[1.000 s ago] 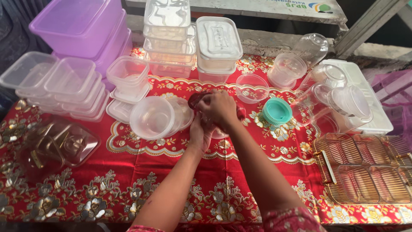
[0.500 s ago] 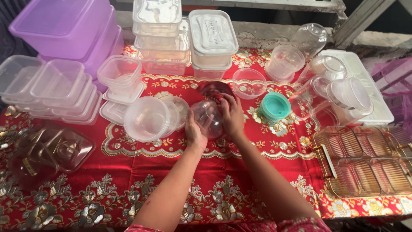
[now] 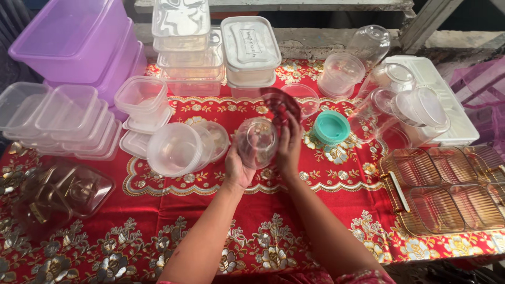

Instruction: The person wipes the exterior of several plastic containers and lids with a red cloth on a table covered with a red floral tablecloth. They handle rectangular and round containers, wiping each one and placing them back on the table.

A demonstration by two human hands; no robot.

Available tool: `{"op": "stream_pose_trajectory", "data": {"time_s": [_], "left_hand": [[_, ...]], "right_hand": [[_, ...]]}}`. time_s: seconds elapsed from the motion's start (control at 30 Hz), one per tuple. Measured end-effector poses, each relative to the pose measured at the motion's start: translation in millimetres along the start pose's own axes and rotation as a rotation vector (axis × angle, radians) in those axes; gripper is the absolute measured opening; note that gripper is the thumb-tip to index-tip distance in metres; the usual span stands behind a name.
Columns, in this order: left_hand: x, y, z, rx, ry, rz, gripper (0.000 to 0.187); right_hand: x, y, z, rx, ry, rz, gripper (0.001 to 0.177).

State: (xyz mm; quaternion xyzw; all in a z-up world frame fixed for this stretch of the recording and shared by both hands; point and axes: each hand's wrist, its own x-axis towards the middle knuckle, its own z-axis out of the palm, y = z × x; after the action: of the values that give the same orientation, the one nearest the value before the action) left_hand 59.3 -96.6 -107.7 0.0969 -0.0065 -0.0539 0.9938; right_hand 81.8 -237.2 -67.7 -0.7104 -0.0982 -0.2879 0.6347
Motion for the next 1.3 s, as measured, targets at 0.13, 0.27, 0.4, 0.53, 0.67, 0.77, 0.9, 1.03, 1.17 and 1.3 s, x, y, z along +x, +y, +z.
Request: {"op": "stream_pose_trajectory", "data": {"time_s": [0.13, 0.27, 0.4, 0.53, 0.67, 0.77, 0.9, 1.03, 1.17, 1.3], "left_hand": [[1.5, 2.7, 2.6, 0.021, 0.012, -0.036, 0.040], [0.1, 5.6, 9.8, 0.250, 0.086, 0.099, 0.040], [-13.9, -5.6, 28.4, 0.831, -0.038, 0.395, 0.053], [-19.6, -18.8, 43.6, 1.111, -0.359, 0.570, 0.086], [-17.5, 0.4, 45.7, 0.834, -0.072, 0.256, 0.064], [-14.0, 9.0, 42.3, 0.606, 0.038, 0.055, 0.054], [-8.4, -5.6, 37.2, 0.642, 0.023, 0.113, 0.049], [-12.6, -8.6, 30.7, 0.858, -0.040, 0.333, 0.047], [-11.7, 2.0, 30.0, 0.904, -0.037, 0.344, 0.050], [-9.9, 7.6, 36.3, 0.581, -0.036, 0.063, 0.056]], "right_hand": [[6.6, -10.3, -22.1, 0.583, -0.173, 0.377, 0.055], [12.0, -32.8, -39.5, 0.563, -0.416, 0.659, 0.068], [18.0, -49.1, -42.6, 0.110, -0.393, 0.594, 0.053], [9.1, -45.8, -39.0, 0.115, -0.465, 0.463, 0.037], [-7.6, -41.1, -34.9, -0.127, -0.784, 0.141, 0.025], [-9.6, -42.4, -29.0, -0.377, -0.670, -0.386, 0.029], [-5.2, -45.7, -24.5, -0.759, -0.377, -0.545, 0.037], [-14.1, -48.9, -23.7, -0.797, -0.581, -0.294, 0.034], [-16.5, -49.7, -25.0, -0.473, -0.835, -0.045, 0.027], [-15.7, -54.8, -22.2, -0.213, -0.784, 0.063, 0.021]]}}
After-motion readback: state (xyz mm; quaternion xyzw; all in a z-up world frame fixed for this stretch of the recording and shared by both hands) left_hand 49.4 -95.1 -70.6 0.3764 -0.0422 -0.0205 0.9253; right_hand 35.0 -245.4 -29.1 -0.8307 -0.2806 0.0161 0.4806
